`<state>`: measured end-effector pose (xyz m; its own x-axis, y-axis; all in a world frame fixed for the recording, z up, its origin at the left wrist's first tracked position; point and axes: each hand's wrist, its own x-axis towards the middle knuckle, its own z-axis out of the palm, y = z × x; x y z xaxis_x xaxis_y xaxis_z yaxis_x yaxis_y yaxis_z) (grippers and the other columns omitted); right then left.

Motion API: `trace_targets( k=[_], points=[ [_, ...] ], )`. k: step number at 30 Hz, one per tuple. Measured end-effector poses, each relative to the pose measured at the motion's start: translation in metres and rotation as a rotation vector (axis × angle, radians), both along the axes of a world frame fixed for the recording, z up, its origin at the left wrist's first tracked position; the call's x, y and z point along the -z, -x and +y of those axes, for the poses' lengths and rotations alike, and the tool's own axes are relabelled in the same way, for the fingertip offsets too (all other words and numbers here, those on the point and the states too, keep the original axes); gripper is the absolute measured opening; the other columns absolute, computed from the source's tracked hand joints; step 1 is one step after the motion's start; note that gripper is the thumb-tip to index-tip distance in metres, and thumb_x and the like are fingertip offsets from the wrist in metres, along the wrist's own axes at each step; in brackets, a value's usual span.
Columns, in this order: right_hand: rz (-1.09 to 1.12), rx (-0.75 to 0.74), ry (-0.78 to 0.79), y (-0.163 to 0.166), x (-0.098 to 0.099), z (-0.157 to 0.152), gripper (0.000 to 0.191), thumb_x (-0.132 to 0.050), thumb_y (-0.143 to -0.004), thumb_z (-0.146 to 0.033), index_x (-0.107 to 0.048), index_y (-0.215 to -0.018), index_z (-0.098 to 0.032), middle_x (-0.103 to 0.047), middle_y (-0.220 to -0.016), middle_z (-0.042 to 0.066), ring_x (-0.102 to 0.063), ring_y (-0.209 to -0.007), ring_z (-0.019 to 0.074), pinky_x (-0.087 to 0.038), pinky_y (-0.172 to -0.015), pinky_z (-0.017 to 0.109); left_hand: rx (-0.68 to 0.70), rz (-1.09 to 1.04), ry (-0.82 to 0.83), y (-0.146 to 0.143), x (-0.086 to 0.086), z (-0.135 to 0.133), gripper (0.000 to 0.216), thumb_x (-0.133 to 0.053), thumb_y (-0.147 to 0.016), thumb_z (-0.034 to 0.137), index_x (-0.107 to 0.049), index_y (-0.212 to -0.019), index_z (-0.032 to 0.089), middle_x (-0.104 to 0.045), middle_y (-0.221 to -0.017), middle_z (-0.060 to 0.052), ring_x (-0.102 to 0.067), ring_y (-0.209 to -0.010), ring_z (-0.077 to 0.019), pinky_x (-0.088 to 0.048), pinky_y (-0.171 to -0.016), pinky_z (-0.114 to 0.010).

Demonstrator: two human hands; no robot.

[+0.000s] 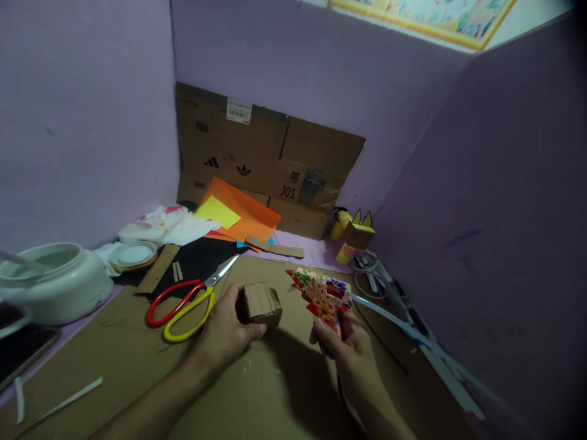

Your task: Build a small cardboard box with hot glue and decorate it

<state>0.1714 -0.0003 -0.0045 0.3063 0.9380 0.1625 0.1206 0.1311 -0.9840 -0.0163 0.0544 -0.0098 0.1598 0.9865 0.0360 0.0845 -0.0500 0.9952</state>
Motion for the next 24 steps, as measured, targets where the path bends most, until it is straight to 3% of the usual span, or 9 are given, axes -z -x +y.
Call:
trace_targets(
  k=[7,10,14,17,24],
  points=[
    [-0.067,-0.011,-0.002,-0.011,-0.004,-0.010,0.022,-0.068,-0.068,-0.036,-0.055,-0.060,-0.020,-0.046,-0.048,-0.004,-0.041,-0.045,0.0112,-0.035,-0.043,0.021,-0.009,-0.190,0.060,0.006,-0.006,0.006,0.050,-0.072,-0.054,0.019,-0.057,-0.101,0.015,-0.068,-0.100,-0.009,-0.062,-0.094,-0.0276,-0.048,-0.083,-0.040],
    [-0.132,-0.065,0.011,-0.010,-0.007,-0.012,0.017,-0.067,-0.068,-0.036,-0.063,-0.067,-0.019,-0.051,-0.048,-0.002,-0.051,-0.051,0.0164,-0.043,-0.048,0.025,-0.018,-0.176,0.022,0.008,-0.007,0.004,0.046,-0.071,-0.056,0.019,-0.059,-0.100,0.015,-0.069,-0.096,-0.007,-0.063,-0.091,-0.0257,-0.049,-0.079,-0.037],
    [-0.251,-0.155,0.068,-0.010,-0.006,-0.016,0.029,-0.062,-0.074,-0.036,-0.068,-0.096,-0.018,-0.070,-0.078,0.007,-0.064,-0.075,0.0246,-0.052,-0.070,0.032,-0.084,-0.094,-0.012,0.008,-0.008,0.001,0.046,-0.072,-0.055,0.020,-0.060,-0.099,0.017,-0.068,-0.088,-0.004,-0.063,-0.081,-0.0240,-0.050,-0.069,-0.034],
    [-0.328,-0.210,0.085,-0.012,-0.003,-0.017,0.035,-0.059,-0.077,-0.036,-0.067,-0.107,-0.019,-0.071,-0.102,0.010,-0.065,-0.093,0.0282,-0.051,-0.081,0.034,-0.080,-0.104,-0.031,0.006,-0.009,-0.001,0.048,-0.070,-0.055,0.018,-0.059,-0.101,0.018,-0.066,-0.085,-0.003,-0.062,-0.077,-0.0221,-0.050,-0.065,-0.032],
    [-0.355,-0.249,0.085,-0.012,0.005,-0.017,0.037,-0.059,-0.077,-0.034,-0.067,-0.110,-0.018,-0.069,-0.111,0.013,-0.063,-0.100,0.0309,-0.049,-0.088,0.041,-0.138,-0.016,-0.063,0.004,-0.012,-0.004,0.045,-0.074,-0.055,0.023,-0.058,-0.097,0.017,-0.065,-0.081,-0.003,-0.062,-0.071,-0.0205,-0.049,-0.060,-0.030]
  ],
)
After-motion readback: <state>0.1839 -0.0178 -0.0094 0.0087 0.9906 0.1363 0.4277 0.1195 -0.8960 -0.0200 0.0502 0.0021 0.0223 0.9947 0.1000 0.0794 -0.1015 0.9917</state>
